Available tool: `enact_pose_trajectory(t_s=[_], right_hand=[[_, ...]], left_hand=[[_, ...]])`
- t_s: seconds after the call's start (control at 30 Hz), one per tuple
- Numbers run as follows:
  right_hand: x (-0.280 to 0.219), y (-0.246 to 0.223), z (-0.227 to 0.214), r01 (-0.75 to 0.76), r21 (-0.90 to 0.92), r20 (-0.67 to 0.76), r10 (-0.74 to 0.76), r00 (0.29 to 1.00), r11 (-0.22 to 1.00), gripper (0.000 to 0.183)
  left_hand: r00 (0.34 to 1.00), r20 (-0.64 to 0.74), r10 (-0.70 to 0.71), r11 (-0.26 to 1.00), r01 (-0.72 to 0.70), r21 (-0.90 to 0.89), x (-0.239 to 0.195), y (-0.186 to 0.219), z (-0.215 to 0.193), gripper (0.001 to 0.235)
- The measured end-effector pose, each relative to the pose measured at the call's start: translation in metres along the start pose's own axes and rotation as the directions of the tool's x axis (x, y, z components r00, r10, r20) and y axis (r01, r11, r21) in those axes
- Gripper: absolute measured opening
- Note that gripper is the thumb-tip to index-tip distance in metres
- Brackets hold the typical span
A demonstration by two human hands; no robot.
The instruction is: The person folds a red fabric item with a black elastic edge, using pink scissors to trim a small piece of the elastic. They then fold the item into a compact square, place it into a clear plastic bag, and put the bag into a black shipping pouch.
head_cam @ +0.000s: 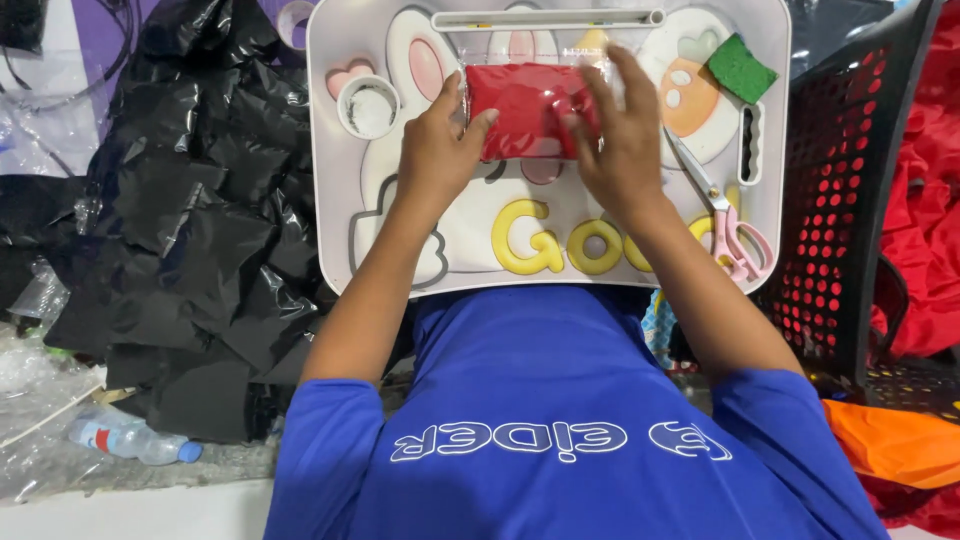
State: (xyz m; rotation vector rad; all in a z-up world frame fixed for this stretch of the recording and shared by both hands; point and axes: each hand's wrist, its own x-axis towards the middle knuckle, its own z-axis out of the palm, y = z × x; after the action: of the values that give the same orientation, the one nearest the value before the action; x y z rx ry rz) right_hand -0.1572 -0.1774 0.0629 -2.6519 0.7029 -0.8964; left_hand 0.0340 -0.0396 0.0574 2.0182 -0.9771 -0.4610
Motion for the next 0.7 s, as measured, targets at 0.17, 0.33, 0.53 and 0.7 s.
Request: enact_pose_trajectory(t_s=[0.17, 0.33, 0.53, 0.7], right_hand=[[0.011, 0.008, 0.026, 0.083, -0.102, 0.267, -0.053, 0.962, 0.991, 0.062], [0.01, 0.019, 0.035, 0.155, -0.066, 0.328, -0.126, 0.936, 0.986, 0.064], [0.009, 0.019, 0.036, 0.166, -0.07, 0.311, -0.136, 0.941, 0.984, 0.063], [0.009, 0.019, 0.04, 0.145, -0.061, 0.313, -0.119, 0.942, 0.987, 0.063]], left_hand=[[0.895, -0.202, 0.398, 0.901, -0.34, 0.269, 0.0, 0.009, 0.006, 0.041], [0.877, 0.219, 0.427, 0.753, -0.479, 0.452, 0.033, -0.019, 0.045, 0.054], [0.882, 0.229, 0.412, 0.732, -0.47, 0.493, 0.03, -0.02, 0.045, 0.057], [0.881, 0.244, 0.406, 0.719, -0.473, 0.509, 0.03, -0.017, 0.044, 0.057]])
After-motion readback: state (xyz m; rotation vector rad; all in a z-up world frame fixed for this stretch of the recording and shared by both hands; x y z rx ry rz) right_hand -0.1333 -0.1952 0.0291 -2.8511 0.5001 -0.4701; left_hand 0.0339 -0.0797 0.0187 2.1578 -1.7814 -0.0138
